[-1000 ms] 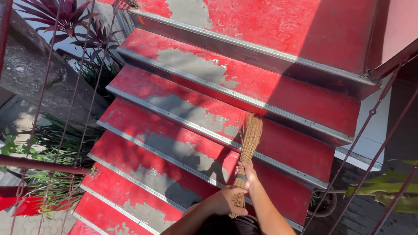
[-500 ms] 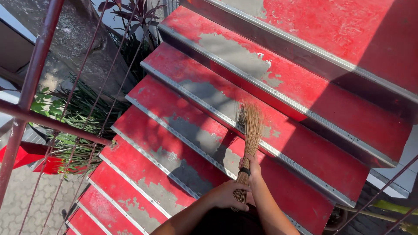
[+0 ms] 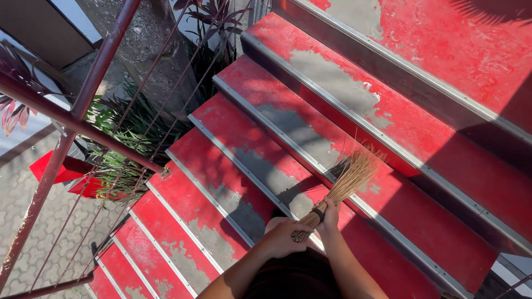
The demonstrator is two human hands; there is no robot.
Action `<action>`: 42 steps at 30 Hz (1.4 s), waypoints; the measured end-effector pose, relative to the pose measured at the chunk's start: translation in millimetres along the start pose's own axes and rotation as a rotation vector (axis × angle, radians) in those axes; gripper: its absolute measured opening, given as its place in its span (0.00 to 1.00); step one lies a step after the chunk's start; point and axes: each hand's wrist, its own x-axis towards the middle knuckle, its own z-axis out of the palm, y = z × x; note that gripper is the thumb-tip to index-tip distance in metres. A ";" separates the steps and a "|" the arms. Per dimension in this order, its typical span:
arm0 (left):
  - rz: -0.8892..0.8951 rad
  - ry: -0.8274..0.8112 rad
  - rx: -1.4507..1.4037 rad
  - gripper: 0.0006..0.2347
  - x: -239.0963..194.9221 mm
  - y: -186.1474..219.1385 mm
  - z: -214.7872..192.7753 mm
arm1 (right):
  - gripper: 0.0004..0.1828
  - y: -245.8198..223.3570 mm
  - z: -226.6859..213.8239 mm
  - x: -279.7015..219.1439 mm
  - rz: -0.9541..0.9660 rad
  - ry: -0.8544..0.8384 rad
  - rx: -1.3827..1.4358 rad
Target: Sweeping red outdoor stairs using a stick broom.
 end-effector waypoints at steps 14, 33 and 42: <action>-0.161 -0.023 -0.006 0.23 37.3 28.1 -91.5 | 0.15 17.0 53.3 42.4 -0.042 0.150 0.067; -0.453 -0.012 0.065 0.21 52.8 26.6 -201.6 | 0.16 103.2 157.2 109.2 0.457 -0.051 0.013; -0.241 0.017 -0.034 0.22 58.8 7.9 -209.9 | 0.14 60.8 191.3 79.0 0.126 0.031 -0.010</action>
